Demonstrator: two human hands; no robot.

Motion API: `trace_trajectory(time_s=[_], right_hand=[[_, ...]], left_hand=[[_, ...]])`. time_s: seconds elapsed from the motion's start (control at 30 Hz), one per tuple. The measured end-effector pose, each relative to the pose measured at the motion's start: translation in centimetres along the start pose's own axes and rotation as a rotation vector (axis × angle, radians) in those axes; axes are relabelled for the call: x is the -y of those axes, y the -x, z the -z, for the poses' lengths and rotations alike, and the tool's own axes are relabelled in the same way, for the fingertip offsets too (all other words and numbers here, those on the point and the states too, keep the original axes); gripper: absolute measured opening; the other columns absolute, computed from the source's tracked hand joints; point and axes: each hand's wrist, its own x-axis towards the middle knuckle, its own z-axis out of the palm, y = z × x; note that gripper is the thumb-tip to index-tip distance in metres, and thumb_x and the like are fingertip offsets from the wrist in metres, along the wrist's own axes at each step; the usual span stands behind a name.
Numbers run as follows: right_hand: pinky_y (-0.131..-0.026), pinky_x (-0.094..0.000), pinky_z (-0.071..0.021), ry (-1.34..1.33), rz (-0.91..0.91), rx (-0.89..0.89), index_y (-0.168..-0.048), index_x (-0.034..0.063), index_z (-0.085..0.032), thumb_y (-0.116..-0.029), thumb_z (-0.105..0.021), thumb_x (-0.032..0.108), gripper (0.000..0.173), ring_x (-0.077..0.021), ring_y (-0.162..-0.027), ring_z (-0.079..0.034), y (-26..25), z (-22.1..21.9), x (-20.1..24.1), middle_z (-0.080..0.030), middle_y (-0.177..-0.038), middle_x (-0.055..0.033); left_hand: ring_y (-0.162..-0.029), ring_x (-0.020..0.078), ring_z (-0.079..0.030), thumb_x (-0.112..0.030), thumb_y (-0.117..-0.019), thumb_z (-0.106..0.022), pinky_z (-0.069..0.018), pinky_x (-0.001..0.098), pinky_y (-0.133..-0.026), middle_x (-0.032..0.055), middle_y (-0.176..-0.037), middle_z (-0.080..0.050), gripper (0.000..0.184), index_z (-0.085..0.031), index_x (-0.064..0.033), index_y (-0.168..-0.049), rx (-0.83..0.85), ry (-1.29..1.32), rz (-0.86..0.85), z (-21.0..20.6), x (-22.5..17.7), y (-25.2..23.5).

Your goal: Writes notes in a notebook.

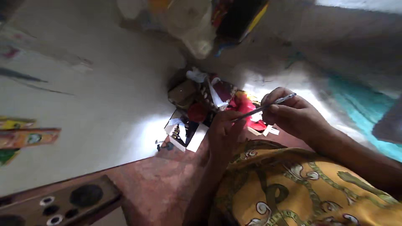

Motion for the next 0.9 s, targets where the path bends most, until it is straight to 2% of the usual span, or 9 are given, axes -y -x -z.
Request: trace_trajectory(time_s=[0.1,0.23,0.3,0.43,0.57,0.67,0.77,0.83,0.9], right_hand=[[-0.066,-0.0189,-0.0558,0.002,-0.063,0.038,-0.107,0.0221,-0.068,-0.0977,-0.063,0.015,0.013,-0.0032,-0.072,-0.064,-2.8,-2.0,-1.1,-0.07,-0.095,0.003],[-0.064,-0.018,-0.0543,0.037,-0.093,0.066,-0.11,0.0237,-0.066,-0.101,-0.057,0.019,0.014,-0.0016,-0.068,-0.062,-5.8,-3.7,-3.0,-0.068,-0.086,0.0059],[-0.066,-0.0187,-0.055,0.034,-0.091,0.088,-0.111,0.0237,-0.066,-0.1022,-0.055,0.018,0.015,-0.0019,-0.07,-0.063,-7.0,-4.5,-4.0,-0.069,-0.088,0.0055],[-0.07,-0.0202,-0.0578,0.065,-0.12,0.176,-0.112,0.0196,-0.069,-0.1005,-0.057,0.013,0.018,-0.0041,-0.073,-0.066,-8.9,-6.3,-4.9,-0.073,-0.095,0.0016],[-0.067,-0.0197,-0.0581,0.204,-0.176,0.304,-0.114,0.0161,-0.071,-0.0988,-0.059,0.009,0.021,-0.0048,-0.072,-0.067,-11.6,-8.0,-5.7,-0.074,-0.094,0.0019],[-0.07,-0.0208,-0.0591,0.442,-0.136,0.446,-0.117,0.0136,-0.07,-0.0975,-0.061,0.012,0.021,-0.0032,-0.077,-0.068,-13.2,-9.0,-6.8,-0.073,-0.096,0.0053],[-0.083,-0.0221,-0.0589,0.662,-0.035,0.652,-0.12,0.004,-0.069,-0.0997,-0.062,0.023,0.028,-0.0015,-0.091,-0.068,-14.7,-10.1,-8.8,-0.073,-0.108,-0.002],[-0.081,-0.0264,-0.0591,0.752,0.007,0.79,-0.118,0.0035,-0.07,-0.1003,-0.06,0.027,0.031,-0.0061,-0.089,-0.069,-14.9,-11.0,-10.2,-0.073,-0.105,-0.0069],[-0.074,-0.0398,-0.0609,0.788,-0.02,0.928,-0.115,0.0025,-0.071,-0.1003,-0.06,0.026,0.03,-0.0179,-0.081,-0.072,-14.9,-12.3,-10.7,-0.074,-0.096,-0.0117]], left_hand=[[-0.091,-0.0004,-0.067,-0.009,-0.0945,-0.067,-0.0572,0.0205,-0.081,-0.0068,-0.099,-0.072,0.011,-0.072,-0.0105,-0.104,-0.137,0.023,0.067,2.7,0.3,-0.7],[-0.09,-0.0003,-0.067,-0.006,-0.0911,-0.068,-0.0572,0.0207,-0.081,-0.0073,-0.097,-0.072,0.017,-0.07,-0.0105,-0.107,-0.294,-0.016,0.126,6.2,1.1,-0.8],[-0.091,0.0023,-0.068,-0.005,-0.0913,-0.067,-0.0576,0.0227,-0.083,-0.0065,-0.098,-0.073,0.019,-0.067,-0.0148,-0.107,-0.348,0.047,0.125,7.6,1.4,-0.6],[-0.091,0.0059,-0.068,-0.016,-0.0951,-0.067,-0.0567,0.0258,-0.086,-0.0057,-0.098,-0.072,0.012,-0.068,-0.0173,-0.106,-0.477,0.212,0.142,9.9,2.5,0.1],[-0.087,0.0071,-0.069,-0.027,-0.0996,-0.063,-0.058,0.0278,-0.085,-0.005,-0.096,-0.072,0.016,-0.067,-0.016,-0.111,-0.639,0.357,0.176,11.7,3.2,1.1],[-0.089,0.0075,-0.067,-0.018,-0.1031,-0.051,-0.0571,0.0285,-0.088,-0.0039,-0.098,-0.069,0.02,-0.064,-0.0114,-0.117,-0.812,0.398,0.241,12.1,3.0,2.7],[-0.085,0.0057,-0.066,-0.008,-0.1048,-0.042,-0.0572,0.024,-0.082,-0.0003,-0.096,-0.067,0.023,-0.059,-0.0004,-0.118,-0.99,0.314,0.303,12.5,2.4,5.0],[-0.083,0.0031,-0.065,-0.007,-0.1054,-0.04,-0.0564,0.021,-0.077,-0.0028,-0.096,-0.068,0.023,-0.06,-0.0034,-0.115,-1.081,0.261,0.327,12.3,1.8,6.7],[-0.085,0.0024,-0.066,-0.01,-0.105,-0.042,-0.056,0.0207,-0.079,-0.0051,-0.098,-0.071,0.022,-0.064,-0.0082,-0.11,-1.155,0.22,0.293,12.0,1.4,8.3]])
